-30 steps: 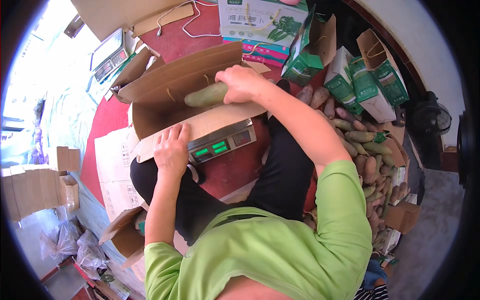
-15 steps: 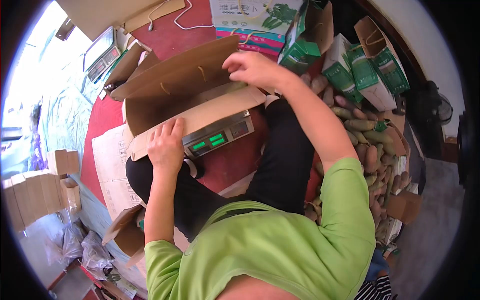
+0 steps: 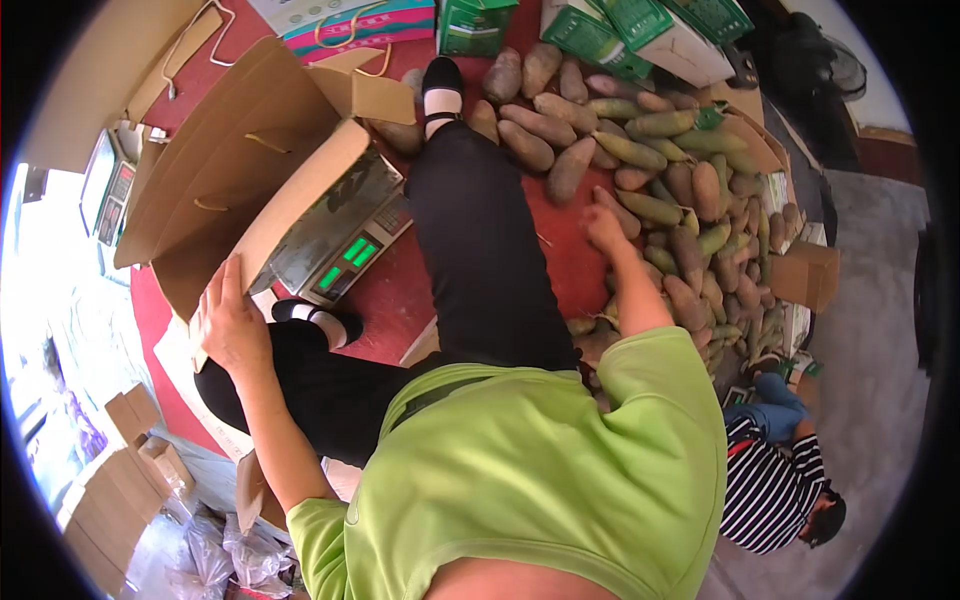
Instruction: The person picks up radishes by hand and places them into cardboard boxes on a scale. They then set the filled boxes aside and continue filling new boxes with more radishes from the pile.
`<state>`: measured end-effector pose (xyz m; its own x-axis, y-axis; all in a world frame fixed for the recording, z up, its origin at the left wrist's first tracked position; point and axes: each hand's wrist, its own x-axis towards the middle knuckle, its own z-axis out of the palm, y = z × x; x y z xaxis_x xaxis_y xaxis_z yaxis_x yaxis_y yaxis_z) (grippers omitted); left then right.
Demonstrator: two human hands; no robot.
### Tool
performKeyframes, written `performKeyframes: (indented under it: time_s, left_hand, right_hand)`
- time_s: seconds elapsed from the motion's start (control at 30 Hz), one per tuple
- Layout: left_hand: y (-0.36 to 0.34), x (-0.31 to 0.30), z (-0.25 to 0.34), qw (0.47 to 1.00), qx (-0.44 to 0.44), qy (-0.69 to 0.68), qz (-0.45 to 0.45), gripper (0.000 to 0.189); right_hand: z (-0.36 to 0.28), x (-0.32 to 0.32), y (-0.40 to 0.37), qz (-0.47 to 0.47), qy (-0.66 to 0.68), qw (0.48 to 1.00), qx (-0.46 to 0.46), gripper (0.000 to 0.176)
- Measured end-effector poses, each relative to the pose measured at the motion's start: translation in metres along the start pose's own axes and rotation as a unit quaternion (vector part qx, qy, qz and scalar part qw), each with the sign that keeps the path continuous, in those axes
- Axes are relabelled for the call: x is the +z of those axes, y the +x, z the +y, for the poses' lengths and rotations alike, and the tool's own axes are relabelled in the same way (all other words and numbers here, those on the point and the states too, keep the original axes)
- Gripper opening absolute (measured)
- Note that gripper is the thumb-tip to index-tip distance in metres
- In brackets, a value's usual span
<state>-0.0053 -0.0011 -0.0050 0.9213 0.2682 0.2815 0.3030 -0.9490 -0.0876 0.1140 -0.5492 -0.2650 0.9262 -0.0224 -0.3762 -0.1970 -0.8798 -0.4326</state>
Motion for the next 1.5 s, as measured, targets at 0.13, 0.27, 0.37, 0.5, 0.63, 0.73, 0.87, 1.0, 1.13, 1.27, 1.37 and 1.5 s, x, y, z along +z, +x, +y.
performKeyframes:
  time_s: [0.13, 0.27, 0.37, 0.5, 0.63, 0.73, 0.87, 1.0, 1.13, 1.27, 1.37, 1.5]
  left_hand:
    - [-0.001, 0.001, 0.004, 1.0, -0.017, -0.008, -0.008, 0.046]
    - [-0.003, 0.005, 0.001, 1.0, -0.02, -0.003, -0.011, 0.048]
    - [-0.002, 0.002, 0.006, 1.0, -0.023, 0.005, -0.011, 0.046]
    - [-0.003, 0.004, 0.003, 1.0, -0.018, 0.0, -0.005, 0.044]
    - [-0.003, 0.004, 0.003, 1.0, -0.005, -0.009, 0.01, 0.044]
    - [-0.003, 0.004, 0.004, 1.0, -0.004, 0.006, 0.012, 0.043]
    - [-0.003, 0.008, 0.002, 1.0, -0.003, 0.006, 0.003, 0.043]
    - [-0.004, 0.009, 0.0, 1.0, -0.005, 0.01, 0.009, 0.043]
    - [-0.003, 0.006, 0.002, 1.0, -0.016, 0.008, 0.008, 0.043]
    - [-0.003, 0.006, 0.001, 1.0, -0.009, 0.001, 0.009, 0.044]
    - [-0.003, 0.002, 0.006, 1.0, -0.025, -0.001, 0.001, 0.044]
    - [-0.002, 0.007, 0.0, 1.0, -0.006, 0.004, 0.008, 0.044]
  right_hand:
    - [0.164, 0.116, -0.051, -0.335, -0.487, 0.792, -0.156, 0.028]
    - [0.101, 0.079, -0.146, -0.404, -0.297, 0.865, 0.026, 0.021]
    - [0.077, 0.081, -0.175, -0.355, -0.164, 0.896, 0.211, 0.031]
    - [0.049, 0.08, -0.193, -0.293, -0.321, 0.894, 0.11, 0.048]
    - [0.022, 0.045, -0.194, -0.297, -0.301, 0.901, 0.097, 0.06]
    - [0.02, 0.029, -0.2, -0.319, -0.311, 0.889, 0.103, 0.055]
    - [0.071, 0.029, -0.199, -0.239, -0.291, 0.917, 0.13, 0.049]
    - [0.079, 0.02, -0.186, -0.105, -0.323, 0.929, 0.149, 0.038]
    - [0.068, 0.016, -0.183, -0.086, -0.346, 0.924, 0.136, 0.033]
    - [0.079, 0.022, -0.183, -0.173, -0.388, 0.895, 0.137, 0.033]
    - [0.112, 0.035, -0.18, -0.158, -0.365, 0.907, 0.141, 0.023]
    - [0.09, 0.013, -0.183, -0.111, -0.247, 0.941, 0.203, 0.028]
